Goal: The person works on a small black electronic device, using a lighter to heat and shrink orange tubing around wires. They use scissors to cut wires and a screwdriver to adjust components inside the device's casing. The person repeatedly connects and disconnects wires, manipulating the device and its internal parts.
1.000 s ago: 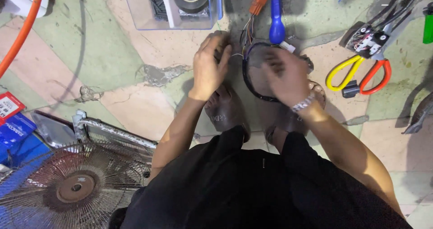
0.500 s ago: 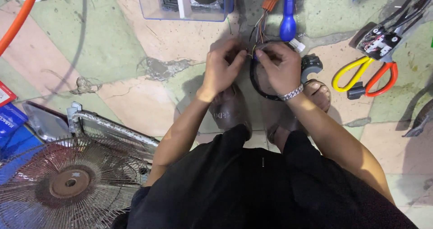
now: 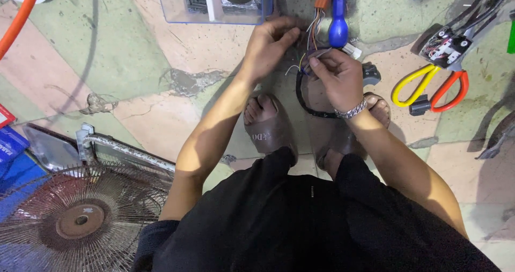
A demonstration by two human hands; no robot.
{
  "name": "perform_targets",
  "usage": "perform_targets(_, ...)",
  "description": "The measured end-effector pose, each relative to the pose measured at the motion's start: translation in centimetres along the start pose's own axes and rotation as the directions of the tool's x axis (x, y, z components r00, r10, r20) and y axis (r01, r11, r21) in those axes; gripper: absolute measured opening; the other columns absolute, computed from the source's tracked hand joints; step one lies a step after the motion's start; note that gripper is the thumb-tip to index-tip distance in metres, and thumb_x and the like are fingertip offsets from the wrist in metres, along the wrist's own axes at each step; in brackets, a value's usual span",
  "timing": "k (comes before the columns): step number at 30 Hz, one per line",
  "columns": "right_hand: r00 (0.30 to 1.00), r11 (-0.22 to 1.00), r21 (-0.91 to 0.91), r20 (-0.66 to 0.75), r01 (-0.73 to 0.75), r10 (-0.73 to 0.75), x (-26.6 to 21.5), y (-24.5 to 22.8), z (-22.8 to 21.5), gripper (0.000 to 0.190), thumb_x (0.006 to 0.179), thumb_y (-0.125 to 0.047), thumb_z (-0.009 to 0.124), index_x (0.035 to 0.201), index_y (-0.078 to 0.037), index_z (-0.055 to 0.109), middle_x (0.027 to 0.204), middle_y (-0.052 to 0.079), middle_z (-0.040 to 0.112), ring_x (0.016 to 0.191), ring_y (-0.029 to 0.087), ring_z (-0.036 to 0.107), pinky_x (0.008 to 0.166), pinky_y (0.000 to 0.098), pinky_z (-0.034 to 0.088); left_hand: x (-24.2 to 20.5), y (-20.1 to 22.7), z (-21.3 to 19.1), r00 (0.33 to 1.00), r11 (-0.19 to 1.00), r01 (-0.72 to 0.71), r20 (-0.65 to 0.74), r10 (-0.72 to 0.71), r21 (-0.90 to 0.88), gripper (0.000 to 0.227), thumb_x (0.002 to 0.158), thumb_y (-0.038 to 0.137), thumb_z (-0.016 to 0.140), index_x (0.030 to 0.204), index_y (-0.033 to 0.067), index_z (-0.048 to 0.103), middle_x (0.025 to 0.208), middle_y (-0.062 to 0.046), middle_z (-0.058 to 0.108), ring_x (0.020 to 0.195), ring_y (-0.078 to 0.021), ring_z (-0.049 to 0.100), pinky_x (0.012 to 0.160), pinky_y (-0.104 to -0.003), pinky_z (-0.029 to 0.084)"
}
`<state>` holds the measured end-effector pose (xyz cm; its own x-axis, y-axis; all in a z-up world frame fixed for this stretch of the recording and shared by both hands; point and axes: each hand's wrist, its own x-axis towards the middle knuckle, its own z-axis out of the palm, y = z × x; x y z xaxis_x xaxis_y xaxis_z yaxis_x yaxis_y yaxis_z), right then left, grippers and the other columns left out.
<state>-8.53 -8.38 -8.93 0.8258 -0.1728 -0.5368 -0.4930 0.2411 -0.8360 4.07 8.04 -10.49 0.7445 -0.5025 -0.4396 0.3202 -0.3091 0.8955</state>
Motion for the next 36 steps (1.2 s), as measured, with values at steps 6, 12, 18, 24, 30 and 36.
perform_targets(6, 0.998, 0.998, -0.027, -0.029, 0.061, -0.062, 0.0, -0.3, 0.1, 0.014, 0.101, -0.001, 0.066, 0.113, 0.005, 0.067, 0.099, 0.01, 0.074, 0.086, 0.011, 0.068, 0.077, 0.0185, 0.052, 1.2, 0.1, -0.3, 0.987, 0.994, 0.111, 0.119, -0.109, -0.004, 0.021, 0.093, 0.007, 0.071, 0.112, 0.0032, 0.076, 0.088, -0.001, 0.075, 0.073, -0.0055, 0.064, 0.066, -0.018, 0.054)
perform_targets(12, 0.996, 0.995, -0.078, -0.065, 0.055, -0.06, 0.0, -0.1, 0.2, 0.011, 0.1, -0.002, 0.069, 0.11, 0.004, 0.069, 0.091, 0.005, 0.071, 0.077, 0.008, 0.063, 0.07, 0.018, 0.05, 1.3, 0.3, -0.5, 0.963, 0.966, 0.208, 0.207, -0.175, -0.151, 0.013, 0.094, 0.006, 0.071, 0.105, 0.0023, 0.077, 0.08, -0.001, 0.07, 0.06, -0.0041, 0.053, 0.051, -0.017, 0.041)
perform_targets(18, 0.997, 0.998, -0.035, -0.05, 0.057, -0.059, 0.0, -0.4, 0.2, 0.016, 0.1, -0.001, 0.068, 0.114, 0.005, 0.068, 0.09, 0.007, 0.071, 0.076, 0.009, 0.064, 0.068, 0.0192, 0.051, 1.3, 1.0, -0.9, 0.931, 0.916, 0.319, 0.261, -0.255, -0.242, 0.019, 0.096, 0.009, 0.07, 0.112, 0.0, 0.075, 0.083, -0.004, 0.072, 0.062, -0.005, 0.056, 0.051, -0.017, 0.043)
perform_targets(24, 0.998, 0.999, -0.01, -0.039, 0.038, -0.039, -0.1, -0.7, 0.2, 0.018, 0.1, -0.005, 0.068, 0.116, 0.005, 0.069, 0.091, 0.008, 0.072, 0.075, 0.009, 0.064, 0.067, 0.0197, 0.052, 1.2, 0.5, -0.7, 0.925, 0.871, 0.344, 0.286, -0.25, -0.352, 0.021, 0.098, 0.01, 0.068, 0.114, -0.002, 0.073, 0.085, -0.01, 0.073, 0.068, -0.0098, 0.066, 0.051, -0.018, 0.046)
perform_targets(30, 0.995, 0.992, -0.12, -0.078, 0.05, -0.059, -0.2, -0.9, 0.1, 0.017, 0.098, -0.008, 0.073, 0.108, 0.006, 0.073, 0.084, 0.008, 0.074, 0.065, 0.01, 0.064, 0.06, 0.0207, 0.053, -0.4, 2.7, -0.6, 0.971, 0.976, 0.215, 0.106, -0.215, 0.012, 0.022, 0.099, 0.014, 0.064, 0.118, 0.0076, 0.073, 0.086, -0.002, 0.072, 0.067, -0.0072, 0.062, 0.057, -0.02, 0.051)
perform_targets(36, 0.987, 0.922, -0.364, -0.041, 0.133, -0.158, -0.9, -0.2, -0.5, 0.014, 0.095, -0.004, 0.071, 0.105, 0.005, 0.075, 0.076, 0.003, 0.068, 0.061, 0.01, 0.052, 0.056, 0.0237, 0.043, -4.1, 6.8, 2.4, 0.94, 0.844, -0.313, 0.018, 0.34, 0.435, 0.026, 0.087, 0.01, 0.08, 0.111, 0.0001, 0.072, 0.11, -0.01, 0.066, 0.094, -0.0233, 0.067, 0.081, -0.032, 0.059)
